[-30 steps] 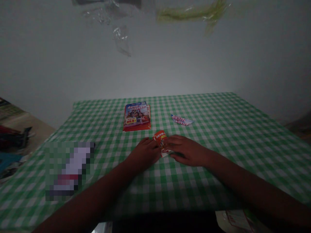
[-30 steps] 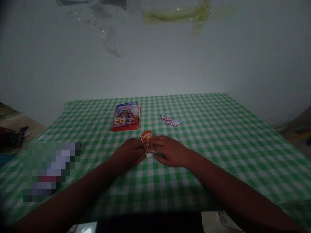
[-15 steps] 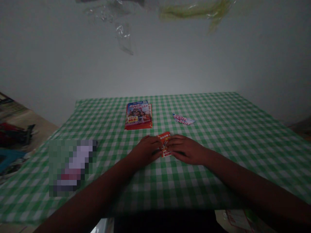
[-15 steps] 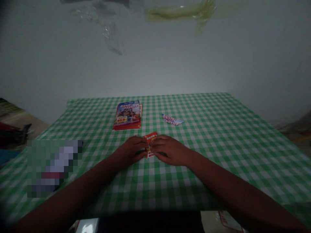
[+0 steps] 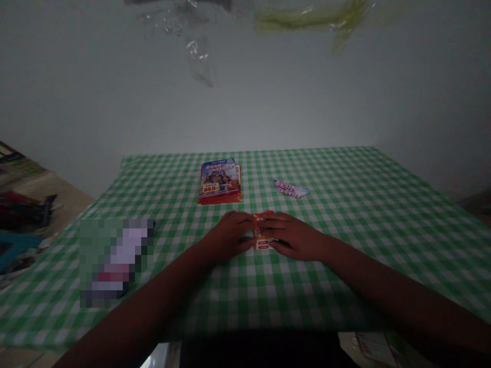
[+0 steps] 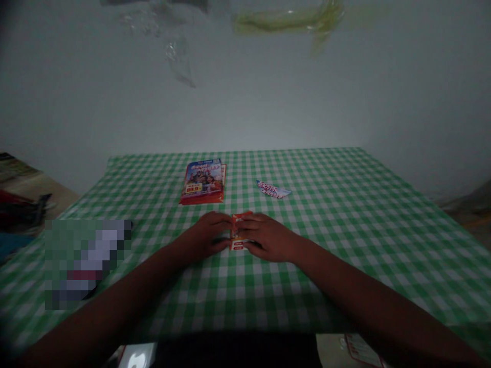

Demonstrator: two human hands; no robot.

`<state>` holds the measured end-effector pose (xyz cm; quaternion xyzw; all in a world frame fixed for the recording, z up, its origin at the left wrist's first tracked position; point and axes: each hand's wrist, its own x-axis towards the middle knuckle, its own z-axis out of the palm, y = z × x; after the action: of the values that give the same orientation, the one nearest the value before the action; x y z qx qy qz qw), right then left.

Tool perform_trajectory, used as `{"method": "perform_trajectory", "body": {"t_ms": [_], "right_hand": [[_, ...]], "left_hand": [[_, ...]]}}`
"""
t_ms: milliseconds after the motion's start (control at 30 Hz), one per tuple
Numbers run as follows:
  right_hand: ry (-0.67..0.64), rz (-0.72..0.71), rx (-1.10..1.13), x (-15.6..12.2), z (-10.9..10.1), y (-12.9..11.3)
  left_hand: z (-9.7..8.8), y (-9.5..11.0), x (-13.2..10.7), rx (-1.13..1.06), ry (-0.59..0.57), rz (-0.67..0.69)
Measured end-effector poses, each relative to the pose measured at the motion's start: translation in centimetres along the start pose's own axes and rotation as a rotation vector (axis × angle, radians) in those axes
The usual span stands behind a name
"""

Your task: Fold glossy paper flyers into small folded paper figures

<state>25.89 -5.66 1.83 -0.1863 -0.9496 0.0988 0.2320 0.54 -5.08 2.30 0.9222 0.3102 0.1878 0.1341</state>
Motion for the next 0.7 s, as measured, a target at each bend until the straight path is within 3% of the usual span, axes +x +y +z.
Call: {"method": "perform_trajectory", "body": {"t_ms": [133,700], "right_hand": [[-0.001,0.001,0.017,0.02,0.08,-0.16],[-0.011,0.053,-0.027,0.25,-0.12,-0.80]], "left_hand": [[0.26,-0.67,-0.36,0.055,0.035,-0.030],[-0.06,-0.69,-0.50,0.045,-0.022,-0.064]]}}
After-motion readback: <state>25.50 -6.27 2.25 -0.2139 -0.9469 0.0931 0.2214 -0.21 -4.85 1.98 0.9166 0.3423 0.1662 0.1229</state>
